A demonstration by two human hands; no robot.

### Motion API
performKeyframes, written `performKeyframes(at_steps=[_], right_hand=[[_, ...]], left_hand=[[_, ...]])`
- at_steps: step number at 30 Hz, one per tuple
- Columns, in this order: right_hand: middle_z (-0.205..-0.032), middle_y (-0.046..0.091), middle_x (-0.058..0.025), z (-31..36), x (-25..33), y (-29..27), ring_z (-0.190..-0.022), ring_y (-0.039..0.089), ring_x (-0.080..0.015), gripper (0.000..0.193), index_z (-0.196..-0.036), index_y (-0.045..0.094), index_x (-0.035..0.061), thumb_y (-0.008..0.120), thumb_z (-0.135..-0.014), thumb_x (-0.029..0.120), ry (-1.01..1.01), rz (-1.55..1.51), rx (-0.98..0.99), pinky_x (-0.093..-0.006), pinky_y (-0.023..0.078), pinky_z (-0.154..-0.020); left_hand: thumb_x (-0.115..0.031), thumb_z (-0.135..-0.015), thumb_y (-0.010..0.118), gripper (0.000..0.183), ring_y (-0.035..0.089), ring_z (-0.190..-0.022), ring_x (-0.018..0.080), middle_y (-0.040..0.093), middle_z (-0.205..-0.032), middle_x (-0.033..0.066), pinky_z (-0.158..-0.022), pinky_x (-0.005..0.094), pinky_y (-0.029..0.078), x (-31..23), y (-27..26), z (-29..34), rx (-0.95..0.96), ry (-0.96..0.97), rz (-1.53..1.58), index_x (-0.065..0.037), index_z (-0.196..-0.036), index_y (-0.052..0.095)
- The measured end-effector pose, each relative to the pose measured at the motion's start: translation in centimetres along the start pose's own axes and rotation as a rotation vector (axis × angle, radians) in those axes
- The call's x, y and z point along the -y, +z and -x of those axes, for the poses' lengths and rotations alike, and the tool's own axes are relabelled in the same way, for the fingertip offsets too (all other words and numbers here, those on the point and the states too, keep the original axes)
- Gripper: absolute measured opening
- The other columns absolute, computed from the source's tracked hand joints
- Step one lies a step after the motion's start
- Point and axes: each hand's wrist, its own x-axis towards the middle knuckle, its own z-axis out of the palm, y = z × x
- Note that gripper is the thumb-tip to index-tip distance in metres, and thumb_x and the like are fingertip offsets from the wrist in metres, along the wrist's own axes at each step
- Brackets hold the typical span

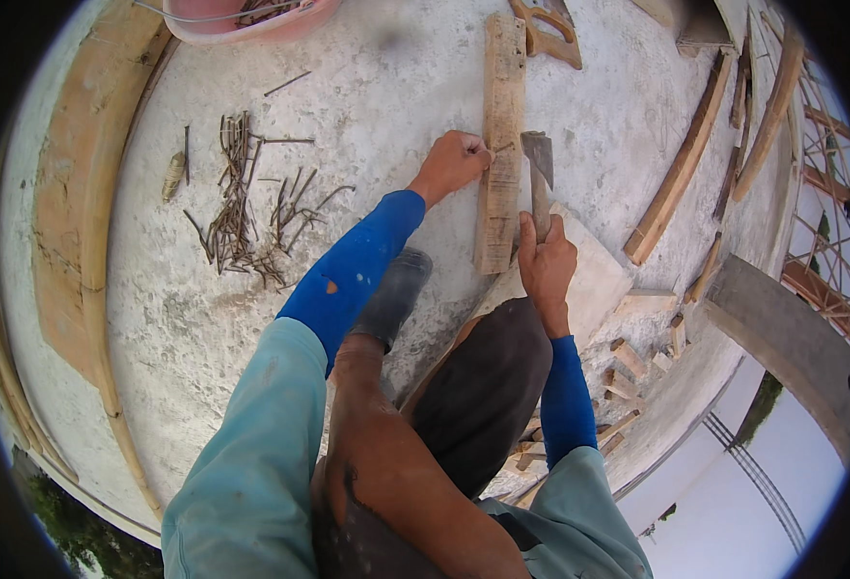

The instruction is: The person sits on the floor and repeatedly picks up bent nails from a pile, places them on a wooden plank, and uses a small axe to hammer them straight. Straightened nails are placed into a pink bucket nearby.

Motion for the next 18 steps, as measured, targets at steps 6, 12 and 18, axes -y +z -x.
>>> performKeyframes(at_steps=[6,12,18], right_hand=[[-0.068,0.067,-0.0258,-0.4,0.6,0.2,-0.063,0.07,-0.0459,0.055,-0.096,0.065,-0.0037,0.065,-0.106,0.05,0.036,0.109,0.064,-0.0492,0.053,-0.057],[-0.082,0.073,-0.0263,1.6,1.8,0.5,-0.078,0.076,-0.0381,0.059,-0.105,0.069,-0.0056,0.064,-0.106,0.053,0.336,-0.398,0.049,-0.0444,0.057,-0.071],[-0.089,0.076,-0.024,1.9,3.5,1.0,-0.084,0.076,-0.0311,0.057,-0.109,0.071,-0.0063,0.066,-0.105,0.051,0.352,-0.442,0.052,-0.0429,0.057,-0.078]], left_hand=[[-0.023,-0.098,0.068,0.026,0.051,-0.058,0.0088,0.062,-0.067,0.0016,-0.054,0.0275,0.041,0.0,0.1,-0.5,0.007,0.016,-0.047,-0.004,-0.081,0.07],[-0.026,-0.104,0.065,0.028,0.046,-0.057,0.0078,0.061,-0.072,-0.0002,-0.054,0.0261,0.037,-0.6,-1.1,0.6,0.074,0.049,0.261,-0.009,-0.081,0.065],[-0.027,-0.105,0.065,0.027,0.049,-0.063,0.0064,0.062,-0.073,-0.0014,-0.055,0.025,0.038,-2.3,-3.9,2.5,0.056,0.086,0.294,-0.009,-0.085,0.065]])
